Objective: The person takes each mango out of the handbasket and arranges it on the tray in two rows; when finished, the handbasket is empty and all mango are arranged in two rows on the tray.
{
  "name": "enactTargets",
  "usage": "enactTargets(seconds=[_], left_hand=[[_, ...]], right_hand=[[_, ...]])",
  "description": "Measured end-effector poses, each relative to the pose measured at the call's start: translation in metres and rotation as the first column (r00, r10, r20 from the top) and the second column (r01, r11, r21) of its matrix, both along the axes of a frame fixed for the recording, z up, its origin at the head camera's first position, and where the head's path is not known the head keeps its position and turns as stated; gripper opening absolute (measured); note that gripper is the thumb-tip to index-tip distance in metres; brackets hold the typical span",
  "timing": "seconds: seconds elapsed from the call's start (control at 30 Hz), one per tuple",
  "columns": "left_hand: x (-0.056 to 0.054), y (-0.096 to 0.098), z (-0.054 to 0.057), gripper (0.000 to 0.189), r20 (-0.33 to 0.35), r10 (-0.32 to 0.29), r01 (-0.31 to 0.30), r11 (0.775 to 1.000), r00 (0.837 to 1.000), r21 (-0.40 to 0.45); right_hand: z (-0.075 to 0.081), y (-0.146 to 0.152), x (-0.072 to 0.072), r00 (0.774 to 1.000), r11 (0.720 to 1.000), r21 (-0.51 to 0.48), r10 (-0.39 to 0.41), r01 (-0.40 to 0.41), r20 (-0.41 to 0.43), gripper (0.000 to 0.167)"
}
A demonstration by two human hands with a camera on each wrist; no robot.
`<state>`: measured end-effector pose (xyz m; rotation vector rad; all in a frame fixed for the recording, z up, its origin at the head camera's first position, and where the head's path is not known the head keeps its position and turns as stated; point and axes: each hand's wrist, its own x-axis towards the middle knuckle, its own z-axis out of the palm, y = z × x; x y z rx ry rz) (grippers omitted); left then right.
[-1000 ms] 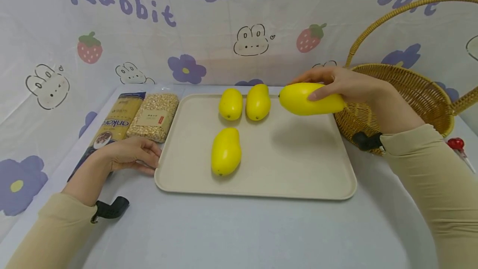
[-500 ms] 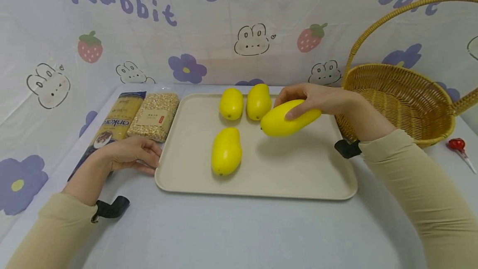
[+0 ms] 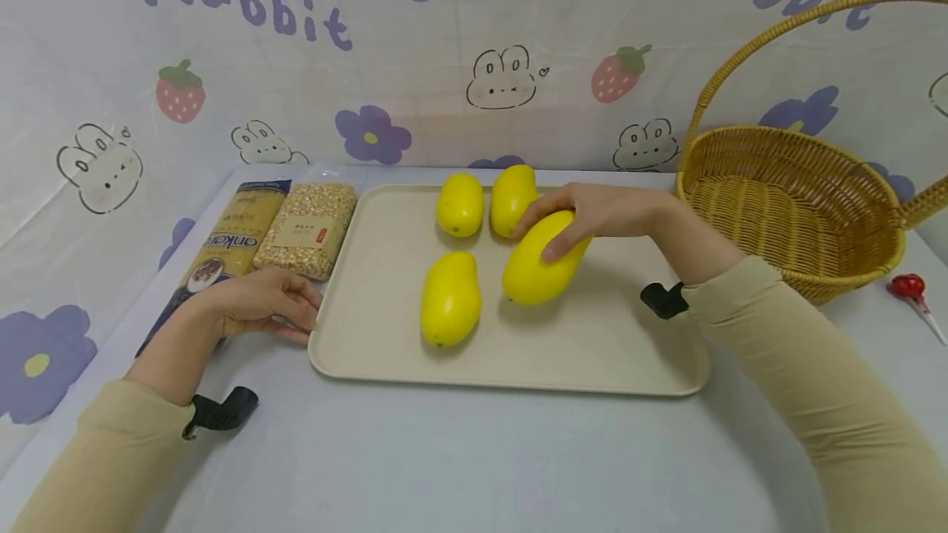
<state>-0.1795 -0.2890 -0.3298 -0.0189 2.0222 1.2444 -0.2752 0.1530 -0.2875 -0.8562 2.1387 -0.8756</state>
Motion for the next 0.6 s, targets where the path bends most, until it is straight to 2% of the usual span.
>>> enactTargets(seconds=[0.23,0.37,0.6], left_hand=[[0.000,0.000,0.001,0.023,0.001,-0.001,0.001,1.000,1.000,-0.003],[0.000,0.001,0.001,0.022,0.001,-0.001,0.001,1.000,1.000,-0.008],[0.000,0.001,0.000,0.022,0.004,-0.001,0.001,1.000,1.000,-0.008]], right_hand=[[-0.003,-0.009,0.000,1.000,0.999,0.044,0.018,-0.018,-0.009,0.055],[-0.005,-0.014,0.000,0.999,0.997,0.067,0.044,-0.043,-0.008,0.051],[-0.012,-0.021,0.002,0.991,0.995,0.035,0.085,-0.088,0.099,0.047]])
